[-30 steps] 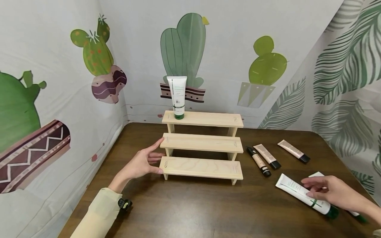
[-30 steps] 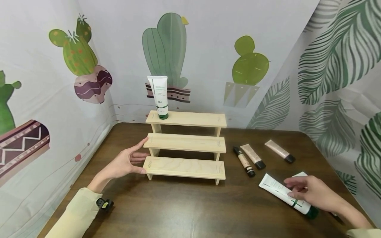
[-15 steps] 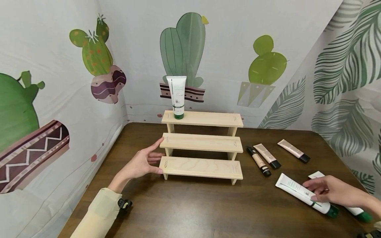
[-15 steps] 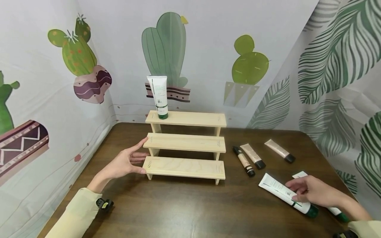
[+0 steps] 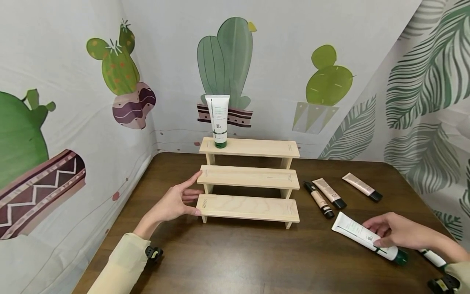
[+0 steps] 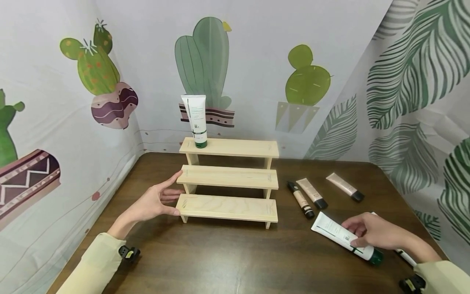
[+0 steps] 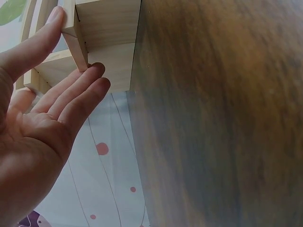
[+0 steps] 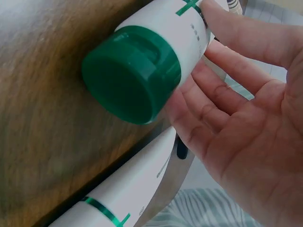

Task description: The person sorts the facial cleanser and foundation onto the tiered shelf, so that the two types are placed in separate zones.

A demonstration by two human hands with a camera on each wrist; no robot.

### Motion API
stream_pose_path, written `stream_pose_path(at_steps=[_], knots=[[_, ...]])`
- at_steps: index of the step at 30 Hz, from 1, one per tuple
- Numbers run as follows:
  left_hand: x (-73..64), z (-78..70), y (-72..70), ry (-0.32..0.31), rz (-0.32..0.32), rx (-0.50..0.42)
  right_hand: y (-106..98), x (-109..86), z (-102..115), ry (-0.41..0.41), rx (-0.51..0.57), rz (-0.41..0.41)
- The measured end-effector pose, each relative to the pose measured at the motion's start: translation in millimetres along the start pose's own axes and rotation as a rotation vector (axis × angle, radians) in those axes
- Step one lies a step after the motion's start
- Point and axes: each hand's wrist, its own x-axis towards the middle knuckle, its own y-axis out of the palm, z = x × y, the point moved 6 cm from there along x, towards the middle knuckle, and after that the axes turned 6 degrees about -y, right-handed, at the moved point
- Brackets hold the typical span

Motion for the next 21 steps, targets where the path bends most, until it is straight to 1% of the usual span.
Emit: stream_pose_path(at_steps=[2,8,10,13,17,21], knots=[[0.1,-0.1,0.0,0.0,0.001,-0.002,1.7,2.8,2.4,0.0,0.018,0.014],[1.5,-0.4,1.6,-0.004,0.008,-0.012,6.9,8.6,8.8,-0.016,0.119,0.093],[1.9,-0.1,1.8,-0.003,0.009,-0.013,7.7,9.7,9.8,-0.018,0.129,0.106],[2.1,0.6,1.6,-0.002,0.008,-0.01,9.1,11.5,11.9,-0.038,0.123,0.108],[1.4,0.7,1.3,-0.003,0.009,-0.008,11.9,14.9,16.1,-0.073,0.087,0.089],[-0.3,0.4,0.0,-0.009,0.003,-0.003,13.2,18.7,20.4,-0.055,0.021,0.053]])
